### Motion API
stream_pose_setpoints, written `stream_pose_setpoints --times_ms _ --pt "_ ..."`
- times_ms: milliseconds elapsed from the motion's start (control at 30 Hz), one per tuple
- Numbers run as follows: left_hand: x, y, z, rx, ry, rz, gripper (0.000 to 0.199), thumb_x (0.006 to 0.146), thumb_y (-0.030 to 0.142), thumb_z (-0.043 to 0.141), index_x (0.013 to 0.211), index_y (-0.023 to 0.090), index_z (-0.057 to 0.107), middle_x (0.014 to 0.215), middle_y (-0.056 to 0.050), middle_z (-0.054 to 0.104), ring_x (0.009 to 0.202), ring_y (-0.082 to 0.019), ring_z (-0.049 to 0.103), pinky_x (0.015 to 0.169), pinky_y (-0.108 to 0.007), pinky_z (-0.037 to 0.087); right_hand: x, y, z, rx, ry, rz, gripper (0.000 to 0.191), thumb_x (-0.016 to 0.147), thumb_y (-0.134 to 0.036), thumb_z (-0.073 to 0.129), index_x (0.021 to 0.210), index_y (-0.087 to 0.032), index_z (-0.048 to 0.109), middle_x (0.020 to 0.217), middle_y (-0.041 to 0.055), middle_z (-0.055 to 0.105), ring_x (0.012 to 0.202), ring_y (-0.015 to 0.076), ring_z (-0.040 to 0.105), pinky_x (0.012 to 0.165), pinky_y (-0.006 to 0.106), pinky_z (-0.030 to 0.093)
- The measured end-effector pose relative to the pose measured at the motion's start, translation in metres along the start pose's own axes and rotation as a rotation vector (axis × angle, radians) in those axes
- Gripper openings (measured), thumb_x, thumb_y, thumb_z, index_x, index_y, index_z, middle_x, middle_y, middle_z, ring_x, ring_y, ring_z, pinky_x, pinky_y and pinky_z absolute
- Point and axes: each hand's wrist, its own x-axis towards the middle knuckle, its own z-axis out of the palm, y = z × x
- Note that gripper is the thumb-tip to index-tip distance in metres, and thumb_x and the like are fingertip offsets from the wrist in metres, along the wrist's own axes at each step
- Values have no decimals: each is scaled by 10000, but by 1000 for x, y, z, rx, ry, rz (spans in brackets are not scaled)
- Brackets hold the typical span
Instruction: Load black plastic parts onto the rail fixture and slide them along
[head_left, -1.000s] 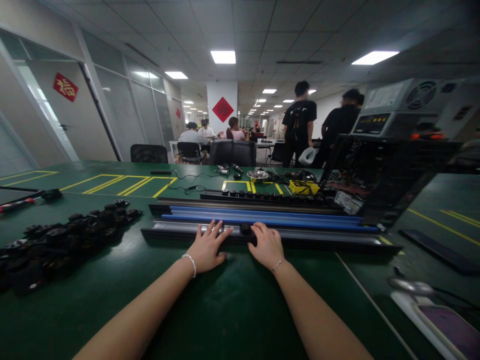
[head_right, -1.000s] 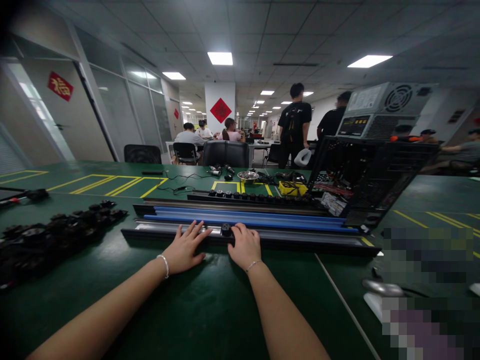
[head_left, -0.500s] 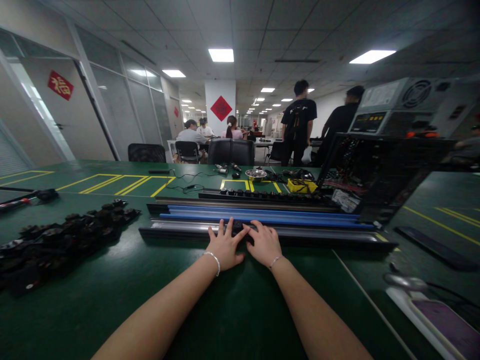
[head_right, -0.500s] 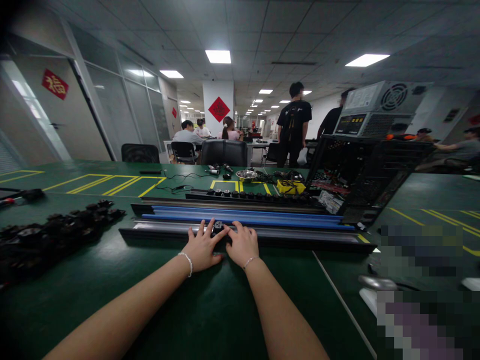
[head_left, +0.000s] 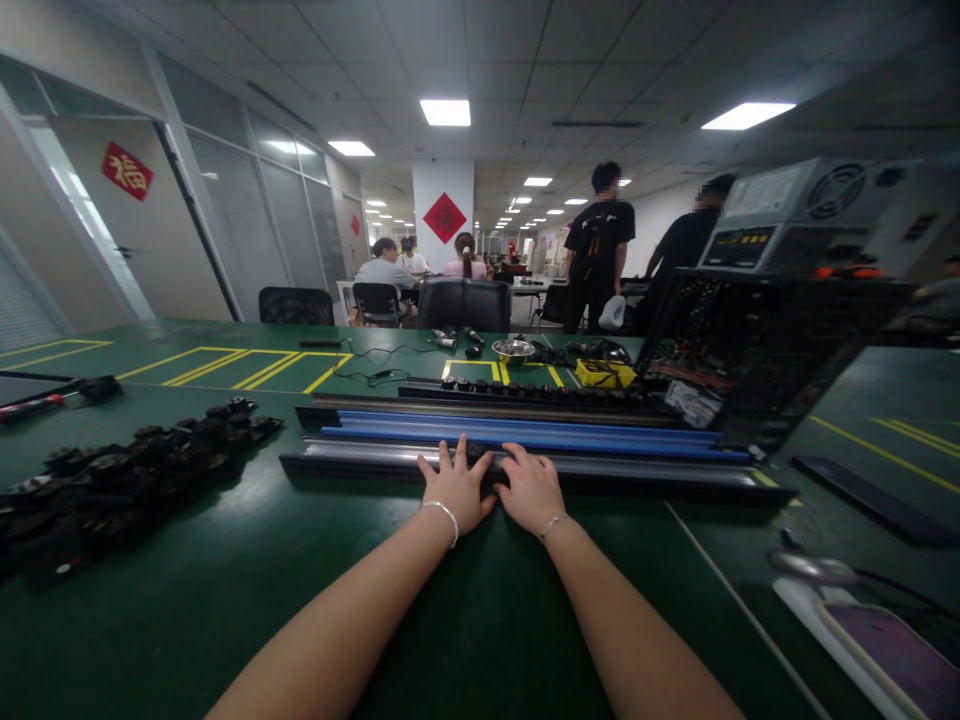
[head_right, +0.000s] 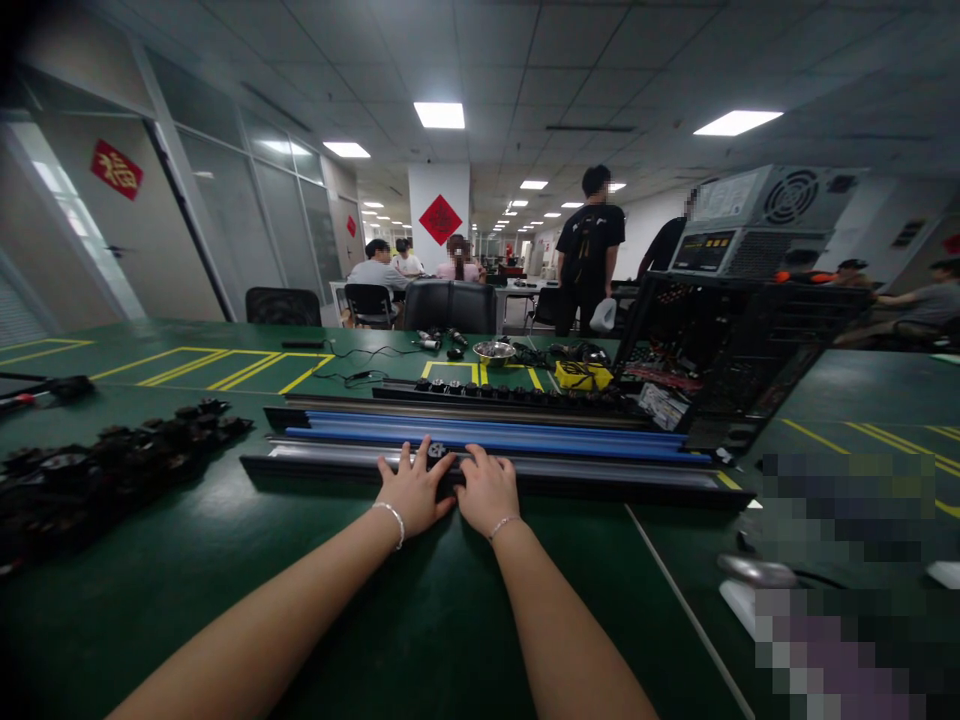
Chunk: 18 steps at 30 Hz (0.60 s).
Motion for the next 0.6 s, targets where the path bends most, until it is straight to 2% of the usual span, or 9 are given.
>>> stream_pose_setpoints --times_ms 200,300,600 --pt "0 -1 -1 13 -30 2 693 716 559 479 1348 368 266 1486 -126 117 1299 -453 128 878 -747 100 1 -1 0 -26 20 20 197 726 -282 568 910 -222 597 1398 26 339 1143 227 383 915 413 284" --pt "-1 0 -2 48 -39 -3 696 719 564 472 1351 371 251 1488 -118 113 1308 -431 128 898 -726 119 2 -1 0 -26 18 29 208 707 -277 600 906 -219 606 1382 30 364 1176 241 334 926 412 284" --pt "-3 -1 -2 74 31 12 650 732 520 485 1333 369 290 1464 -121 208 1315 -355 194 948 -651 175 4 1 1 -10 28 6 203 683 -261 627 880 -210 626 1360 42 404 1218 250 295 978 413 252"
